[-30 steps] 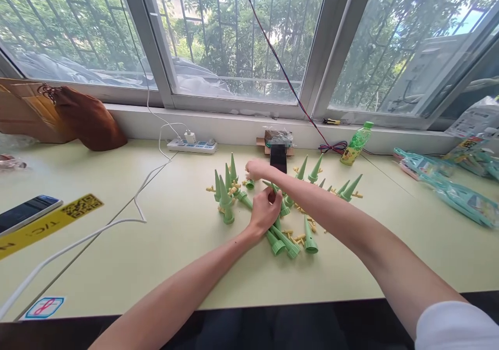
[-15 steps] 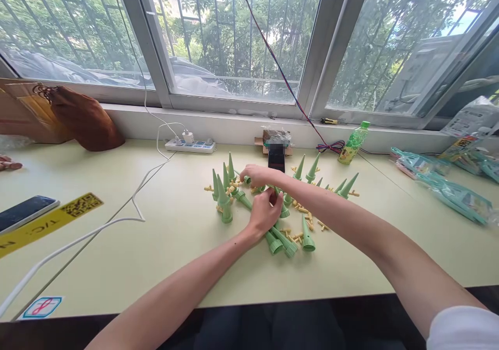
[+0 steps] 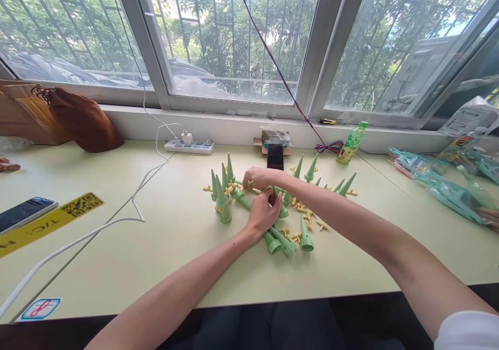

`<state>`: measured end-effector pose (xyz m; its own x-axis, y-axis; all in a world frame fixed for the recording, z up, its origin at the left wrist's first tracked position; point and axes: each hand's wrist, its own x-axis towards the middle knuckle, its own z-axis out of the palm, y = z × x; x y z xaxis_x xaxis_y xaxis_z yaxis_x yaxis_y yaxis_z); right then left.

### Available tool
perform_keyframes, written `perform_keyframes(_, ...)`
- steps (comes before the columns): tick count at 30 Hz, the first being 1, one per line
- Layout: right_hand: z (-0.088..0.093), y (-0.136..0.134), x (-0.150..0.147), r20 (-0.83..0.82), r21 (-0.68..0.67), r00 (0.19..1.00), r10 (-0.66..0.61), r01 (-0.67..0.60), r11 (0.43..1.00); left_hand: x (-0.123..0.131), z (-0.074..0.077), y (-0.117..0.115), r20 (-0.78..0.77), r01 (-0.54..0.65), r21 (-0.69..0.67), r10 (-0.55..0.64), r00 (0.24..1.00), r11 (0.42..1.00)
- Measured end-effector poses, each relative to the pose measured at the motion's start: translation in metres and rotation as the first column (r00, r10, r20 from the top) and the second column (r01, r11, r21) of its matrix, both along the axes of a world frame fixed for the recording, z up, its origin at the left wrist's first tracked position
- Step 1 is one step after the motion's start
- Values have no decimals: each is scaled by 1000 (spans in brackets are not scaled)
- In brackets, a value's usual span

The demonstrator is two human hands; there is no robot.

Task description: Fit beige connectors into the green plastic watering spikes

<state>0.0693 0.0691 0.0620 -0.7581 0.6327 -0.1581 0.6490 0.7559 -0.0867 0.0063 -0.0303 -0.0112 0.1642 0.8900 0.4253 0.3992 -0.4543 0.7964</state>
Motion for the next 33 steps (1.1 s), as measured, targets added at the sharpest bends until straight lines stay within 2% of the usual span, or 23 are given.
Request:
perform_keyframes(5,9,-9,4,-31,-61,999,5,-7,998,0,-2,2,-17,-20,-10,20,1000,1000)
perform_keyframes(7,16,-18,5,-56,-47,998,-42,39,998,-1,-1,2,-30,-30,-22,29,999,999)
perform_keyframes(10,22,-30,6,-98,34,980,-173,177,984,-2,0,1,-84,-43,-38,39,996,998)
perform_keyframes(14,18,-35,2,-54,101,899,-435,438,893,-3,1,2,-131,-47,-50,40,991,998)
perform_keyframes(20,2,-16,-11,-49,96,757,-652,653,751,-3,-2,5,-132,-62,-63,54,990,996)
perform_keyframes(26,-10,15,-18,-4,-32,642,-766,766,642,-4,-4,4,-143,-43,-43,37,989,998)
perform_keyframes(33,-17,34,-17,33,-125,571,-820,816,564,-4,-4,3,-147,-42,-32,37,988,999)
